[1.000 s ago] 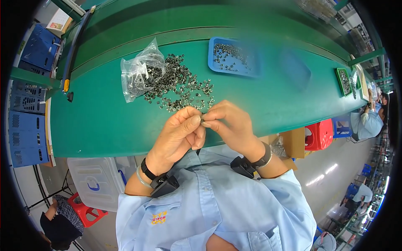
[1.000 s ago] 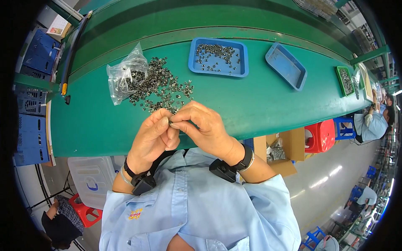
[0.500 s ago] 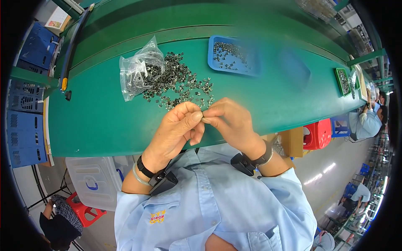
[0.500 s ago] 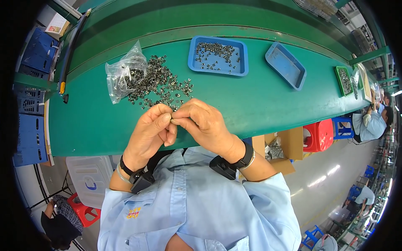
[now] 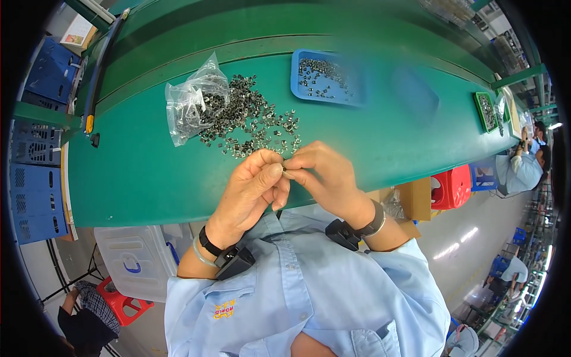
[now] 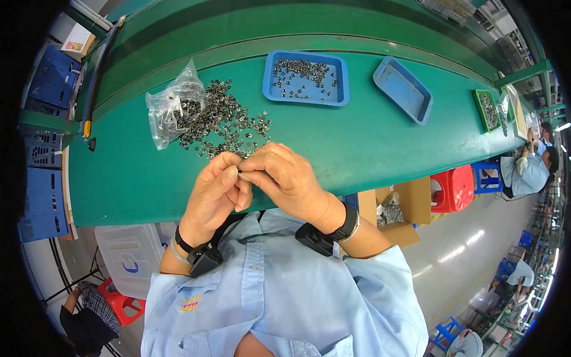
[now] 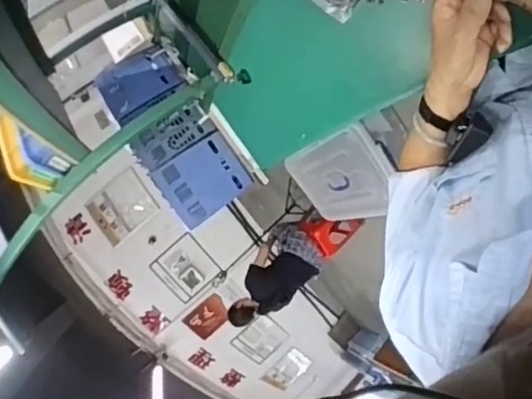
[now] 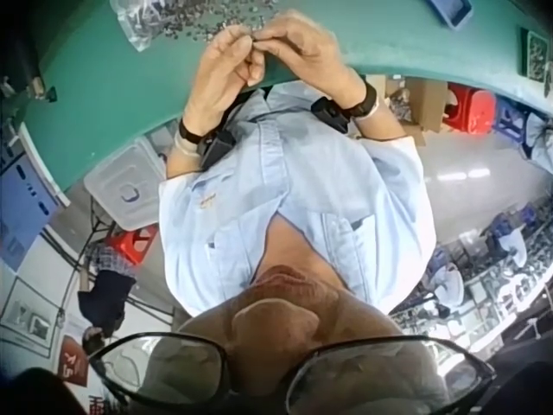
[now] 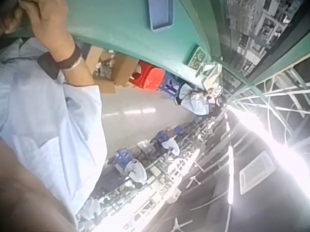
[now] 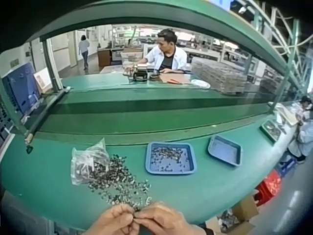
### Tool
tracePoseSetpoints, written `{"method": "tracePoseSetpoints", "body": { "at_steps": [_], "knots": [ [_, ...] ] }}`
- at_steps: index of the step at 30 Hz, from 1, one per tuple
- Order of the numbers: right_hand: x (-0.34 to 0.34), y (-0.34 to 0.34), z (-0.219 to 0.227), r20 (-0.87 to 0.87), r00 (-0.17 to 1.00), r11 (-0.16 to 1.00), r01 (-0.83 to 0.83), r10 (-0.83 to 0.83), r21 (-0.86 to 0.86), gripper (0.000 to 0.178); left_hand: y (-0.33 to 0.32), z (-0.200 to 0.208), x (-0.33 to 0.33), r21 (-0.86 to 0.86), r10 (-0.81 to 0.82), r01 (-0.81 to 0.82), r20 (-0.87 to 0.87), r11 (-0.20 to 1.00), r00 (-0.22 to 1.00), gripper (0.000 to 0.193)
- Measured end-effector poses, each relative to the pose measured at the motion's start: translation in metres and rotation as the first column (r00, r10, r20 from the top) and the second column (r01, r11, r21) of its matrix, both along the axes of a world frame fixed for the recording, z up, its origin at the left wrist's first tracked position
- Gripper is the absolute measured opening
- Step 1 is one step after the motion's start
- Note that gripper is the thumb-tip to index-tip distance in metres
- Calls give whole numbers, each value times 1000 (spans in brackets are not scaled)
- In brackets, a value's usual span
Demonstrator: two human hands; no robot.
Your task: The person picks up small metal components from a pile, fits them together by hand, and places the assembled units into a blue tray.
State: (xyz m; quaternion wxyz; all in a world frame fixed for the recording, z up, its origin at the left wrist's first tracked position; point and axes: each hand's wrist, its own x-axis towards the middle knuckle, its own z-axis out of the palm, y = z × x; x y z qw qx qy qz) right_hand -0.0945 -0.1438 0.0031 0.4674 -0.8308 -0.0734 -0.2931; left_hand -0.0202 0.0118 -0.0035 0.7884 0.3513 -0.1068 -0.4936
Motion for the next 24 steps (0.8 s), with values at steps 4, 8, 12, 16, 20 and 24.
{"method": "tracePoseSetpoints", "body": {
  "at_steps": [4,8,12,16,20,24],
  "knots": [
    [-1,-4,-2,-23,1000,1000,11,-11,3,18,-6,-1,1,-6,-8,8,-17,1000,1000,17],
    [7,-26,11,-7,993,989,118,-119,-84,15,-11,9,4,25,56,-55,-29,998,998,18],
    [33,-82,21,-15,946,935,317,-323,-158,14,-2,5,11,71,151,-151,1,986,989,17],
    [46,-108,13,-132,883,882,416,-450,-223,15,12,-4,14,120,196,-195,3,973,981,16],
    [43,-94,-7,-110,934,873,269,-339,-406,13,18,-10,14,137,197,-194,-9,971,980,15],
    [44,-62,-13,-249,944,873,71,-215,-482,12,16,-6,14,151,174,-172,-2,974,985,14]
  ]
}}
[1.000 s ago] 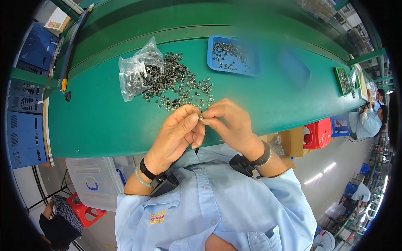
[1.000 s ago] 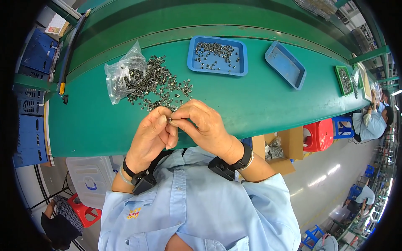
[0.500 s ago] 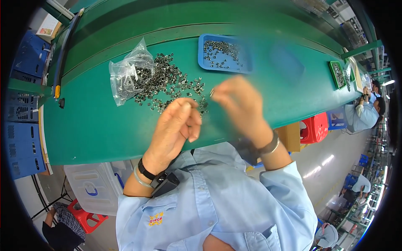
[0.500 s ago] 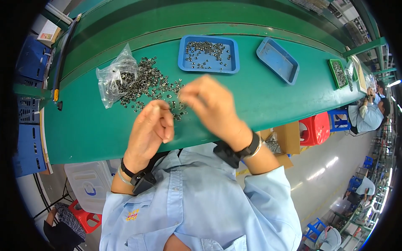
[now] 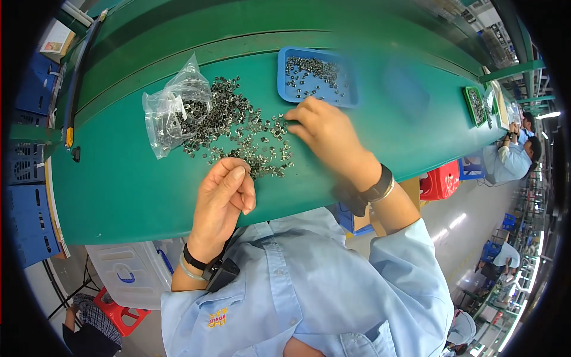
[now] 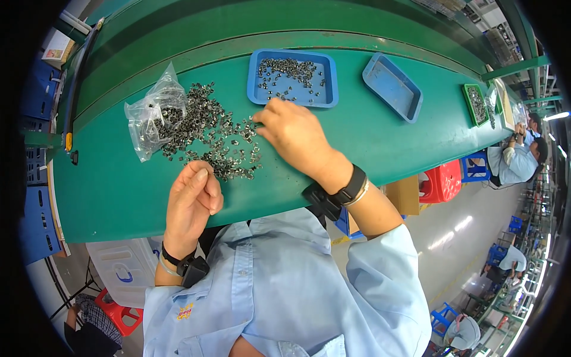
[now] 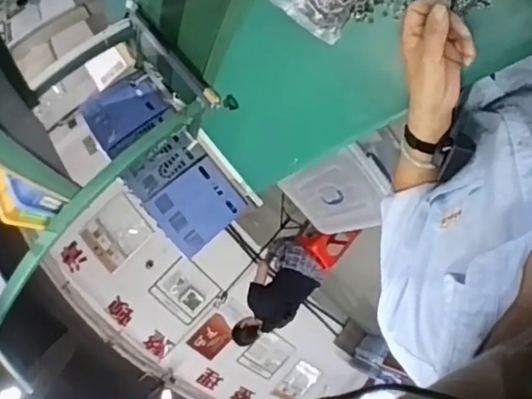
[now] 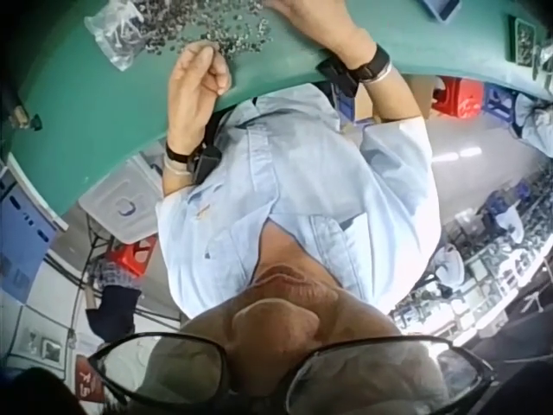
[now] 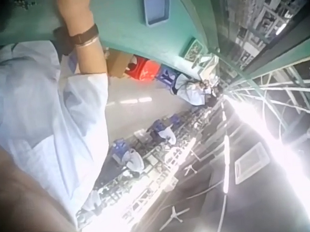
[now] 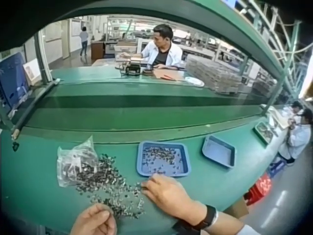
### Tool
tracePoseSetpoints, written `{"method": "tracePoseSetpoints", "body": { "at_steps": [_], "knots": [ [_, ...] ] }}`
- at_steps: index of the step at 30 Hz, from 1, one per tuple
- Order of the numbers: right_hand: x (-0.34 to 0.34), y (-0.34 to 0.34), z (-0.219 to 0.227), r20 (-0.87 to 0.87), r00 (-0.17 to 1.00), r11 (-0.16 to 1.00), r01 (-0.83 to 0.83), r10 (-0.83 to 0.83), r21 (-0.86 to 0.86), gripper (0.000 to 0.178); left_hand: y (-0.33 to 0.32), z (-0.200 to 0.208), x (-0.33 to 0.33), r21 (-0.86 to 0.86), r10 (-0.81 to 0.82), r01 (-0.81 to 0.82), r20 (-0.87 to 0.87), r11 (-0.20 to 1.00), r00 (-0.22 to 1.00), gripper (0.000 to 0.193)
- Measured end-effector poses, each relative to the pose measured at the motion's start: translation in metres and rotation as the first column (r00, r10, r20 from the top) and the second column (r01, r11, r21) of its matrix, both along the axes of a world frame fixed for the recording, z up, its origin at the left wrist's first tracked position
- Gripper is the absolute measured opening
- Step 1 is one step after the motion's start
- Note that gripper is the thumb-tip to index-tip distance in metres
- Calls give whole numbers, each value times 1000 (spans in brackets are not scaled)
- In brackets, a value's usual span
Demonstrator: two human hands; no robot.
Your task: The person picks up small metal components from a pile, fits them together by hand, and places the assembled units into a blue tray.
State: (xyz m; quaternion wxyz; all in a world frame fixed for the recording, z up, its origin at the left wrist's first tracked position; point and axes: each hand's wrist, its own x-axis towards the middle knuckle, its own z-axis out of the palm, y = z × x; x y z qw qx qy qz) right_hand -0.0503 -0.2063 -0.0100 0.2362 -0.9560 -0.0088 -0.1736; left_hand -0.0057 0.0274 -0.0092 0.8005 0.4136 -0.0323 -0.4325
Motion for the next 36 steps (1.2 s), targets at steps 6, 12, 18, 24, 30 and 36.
{"method": "tracePoseSetpoints", "body": {
  "at_steps": [6,12,18,24,30,36],
  "knots": [
    [4,2,-4,-24,998,994,-57,55,-89,16,-3,1,0,-24,-43,43,11,999,999,14],
    [-19,22,21,126,988,980,-114,94,161,18,-23,11,-9,53,-94,91,60,994,994,20],
    [-31,42,22,205,972,989,-135,119,62,20,-25,9,-12,-22,-117,117,-13,993,993,24],
    [-36,59,21,217,970,990,-128,111,63,22,-17,0,-10,-55,-134,133,-14,990,991,24],
    [-38,65,17,190,980,958,-106,55,268,20,-16,1,-13,4,-109,109,74,994,991,24],
    [-38,70,14,247,969,983,-53,8,176,17,-14,6,-14,13,-71,70,98,997,993,22]
  ]
}}
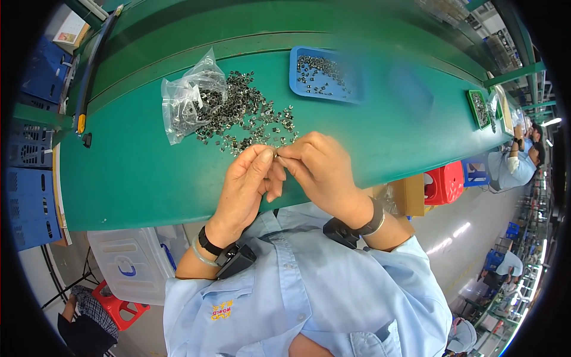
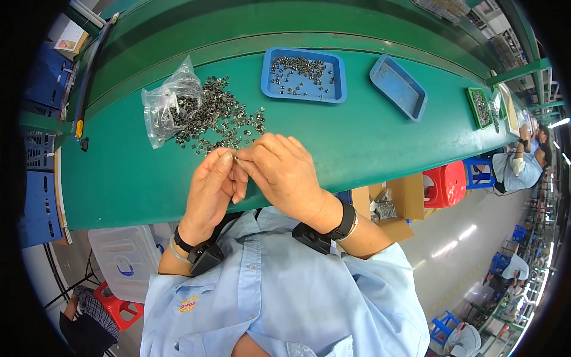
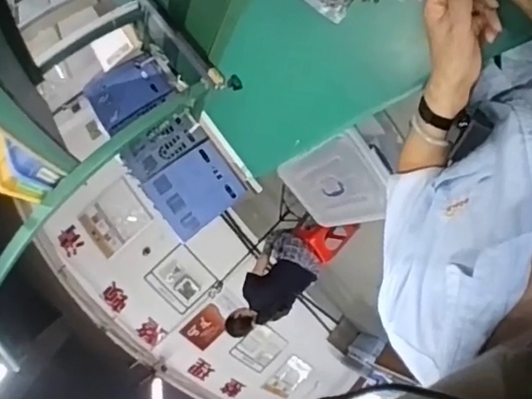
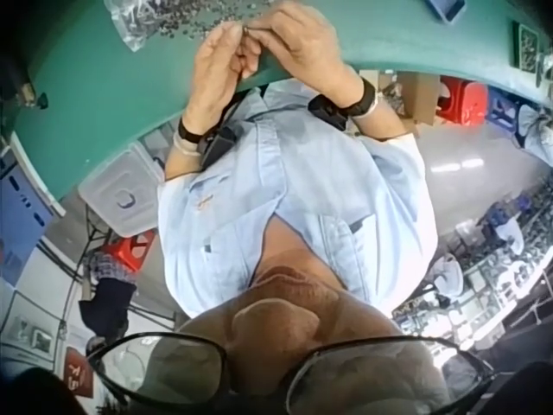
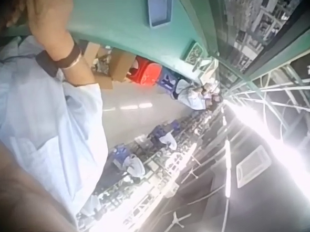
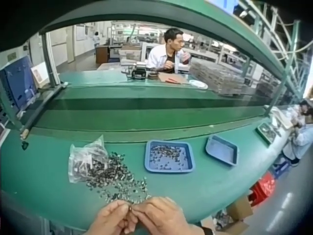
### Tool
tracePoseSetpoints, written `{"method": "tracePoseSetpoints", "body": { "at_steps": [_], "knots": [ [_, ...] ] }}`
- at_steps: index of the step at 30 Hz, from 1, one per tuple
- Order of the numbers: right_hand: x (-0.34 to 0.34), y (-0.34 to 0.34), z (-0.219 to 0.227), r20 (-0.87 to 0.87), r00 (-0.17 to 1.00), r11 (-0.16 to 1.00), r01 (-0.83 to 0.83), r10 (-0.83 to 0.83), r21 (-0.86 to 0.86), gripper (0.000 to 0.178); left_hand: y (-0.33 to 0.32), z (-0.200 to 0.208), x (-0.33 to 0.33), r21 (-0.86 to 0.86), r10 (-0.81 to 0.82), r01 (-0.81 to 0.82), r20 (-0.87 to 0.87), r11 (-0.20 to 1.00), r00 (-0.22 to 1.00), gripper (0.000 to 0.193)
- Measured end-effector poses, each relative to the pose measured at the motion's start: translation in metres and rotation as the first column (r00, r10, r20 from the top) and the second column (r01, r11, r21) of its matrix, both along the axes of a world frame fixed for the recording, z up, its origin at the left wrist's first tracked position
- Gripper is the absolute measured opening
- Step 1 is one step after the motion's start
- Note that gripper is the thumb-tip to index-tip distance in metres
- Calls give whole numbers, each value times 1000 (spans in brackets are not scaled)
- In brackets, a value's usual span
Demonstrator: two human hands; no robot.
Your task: The person picks up small metal components from a pile, fits them together by hand, and places the assembled units into a blue tray.
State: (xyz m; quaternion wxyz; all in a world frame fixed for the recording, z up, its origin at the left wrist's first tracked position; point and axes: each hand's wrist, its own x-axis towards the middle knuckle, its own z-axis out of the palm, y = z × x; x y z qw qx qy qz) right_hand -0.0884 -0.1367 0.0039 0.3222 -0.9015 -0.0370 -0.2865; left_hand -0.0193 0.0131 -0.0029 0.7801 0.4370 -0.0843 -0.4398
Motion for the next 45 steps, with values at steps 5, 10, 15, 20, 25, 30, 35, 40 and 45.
{"method": "tracePoseSetpoints", "body": {
  "at_steps": [5,10,15,20,25,30,35,40,45],
  "knots": [
    [-1,6,-1,17,1000,1000,12,-12,-26,17,4,-1,2,-43,-9,7,-64,999,998,21],
    [-3,9,4,-29,999,999,-30,31,32,17,10,-5,4,-25,-18,16,-75,1000,997,20],
    [-4,5,5,-69,992,977,-93,108,194,17,15,-7,5,-28,-83,82,-22,996,996,20],
    [-5,3,1,-37,988,967,-136,148,214,16,14,-7,4,-5,-72,72,15,997,997,21],
    [-9,1,-4,-56,993,985,-99,108,140,17,12,-1,1,-1,-34,34,-13,999,999,20],
    [-10,1,-6,-9,997,991,-81,82,110,19,8,2,-5,-25,-16,16,2,1000,1000,19],
    [-11,1,-6,17,997,992,-81,80,95,20,7,-1,-5,-16,-24,24,8,1000,1000,16],
    [-13,3,-6,17,994,983,-105,104,148,20,8,-6,-4,-84,-43,42,-3,996,999,13],
    [-15,6,-6,35,991,961,-136,132,243,19,6,-10,-6,-179,-52,44,-40,983,998,12]
  ]
}}
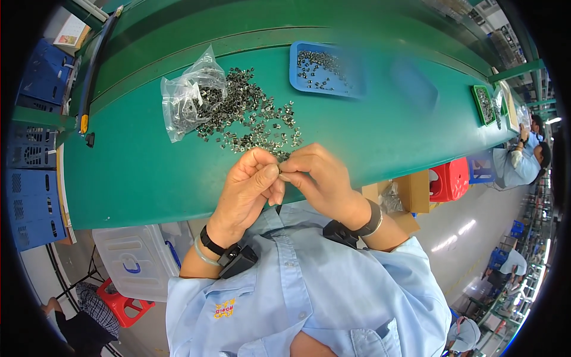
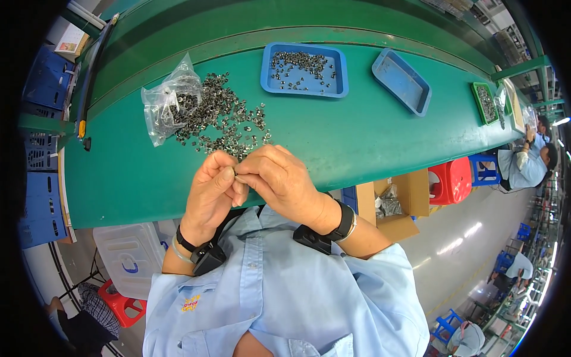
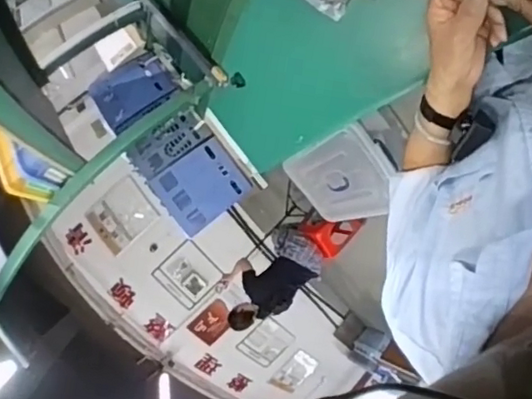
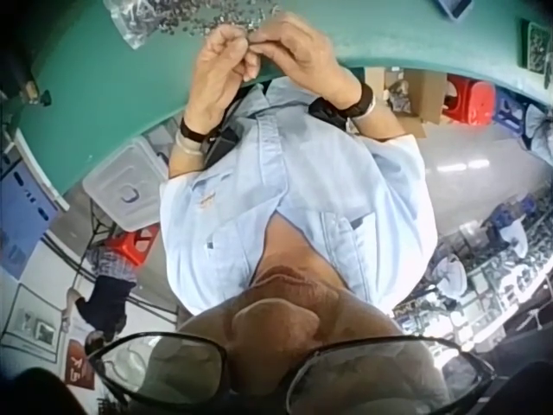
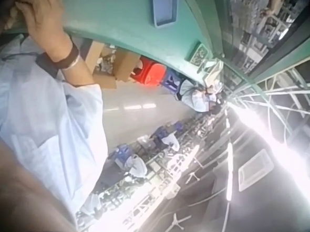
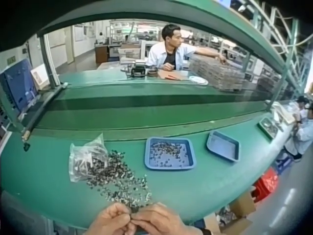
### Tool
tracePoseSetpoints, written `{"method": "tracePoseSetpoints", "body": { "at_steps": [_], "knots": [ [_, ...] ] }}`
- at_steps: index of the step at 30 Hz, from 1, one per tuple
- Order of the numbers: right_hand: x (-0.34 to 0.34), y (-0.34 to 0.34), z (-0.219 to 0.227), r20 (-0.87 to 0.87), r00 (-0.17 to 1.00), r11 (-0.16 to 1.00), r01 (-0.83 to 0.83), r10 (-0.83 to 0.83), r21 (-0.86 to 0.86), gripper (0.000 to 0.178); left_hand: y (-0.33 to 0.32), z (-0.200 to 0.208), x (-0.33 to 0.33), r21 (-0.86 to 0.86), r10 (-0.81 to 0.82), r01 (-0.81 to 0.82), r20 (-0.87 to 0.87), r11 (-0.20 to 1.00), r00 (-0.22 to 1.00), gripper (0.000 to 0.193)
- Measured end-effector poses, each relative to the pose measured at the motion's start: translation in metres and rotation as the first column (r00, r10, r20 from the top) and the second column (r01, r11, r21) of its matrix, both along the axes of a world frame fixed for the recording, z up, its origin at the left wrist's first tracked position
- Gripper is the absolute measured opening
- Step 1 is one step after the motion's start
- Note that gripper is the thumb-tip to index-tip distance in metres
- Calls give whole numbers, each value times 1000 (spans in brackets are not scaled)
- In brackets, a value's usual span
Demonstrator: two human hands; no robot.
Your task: The person picks up small metal components from a pile, fits them together by hand, and places the assembled units into a blue tray.
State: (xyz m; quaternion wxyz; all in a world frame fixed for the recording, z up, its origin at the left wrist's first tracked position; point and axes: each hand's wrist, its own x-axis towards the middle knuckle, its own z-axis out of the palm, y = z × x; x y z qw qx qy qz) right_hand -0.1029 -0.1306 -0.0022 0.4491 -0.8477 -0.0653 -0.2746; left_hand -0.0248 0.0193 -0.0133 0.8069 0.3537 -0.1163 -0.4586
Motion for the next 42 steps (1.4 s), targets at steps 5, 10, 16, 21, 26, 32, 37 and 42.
{"method": "tracePoseSetpoints", "body": {
  "at_steps": [5,10,16,21,26,32,37,42],
  "knots": [
    [2,-5,-1,26,999,998,28,-27,-54,20,0,5,5,86,-20,15,64,996,998,12],
    [4,-9,6,84,995,969,65,-46,-238,22,0,16,7,236,4,-58,224,970,974,12],
    [4,-6,-6,86,996,1000,28,-27,-11,21,1,21,4,83,-1,1,0,997,1000,14],
    [3,-1,-5,60,998,990,-28,19,140,20,-1,7,-2,-86,-47,34,-157,996,987,17],
    [4,-6,-5,98,993,992,-72,62,107,19,-2,7,-3,-64,-48,39,-144,997,988,18],
    [5,-10,-1,148,987,998,-67,66,-1,21,-2,12,-1,3,-36,36,-99,999,994,19],
    [6,-9,-1,180,981,998,-63,65,-20,21,-1,12,0,-35,-42,39,-115,999,992,13],
    [6,-10,-1,173,983,998,-45,53,-51,20,0,11,4,16,-61,63,-85,998,995,12]
  ]
}}
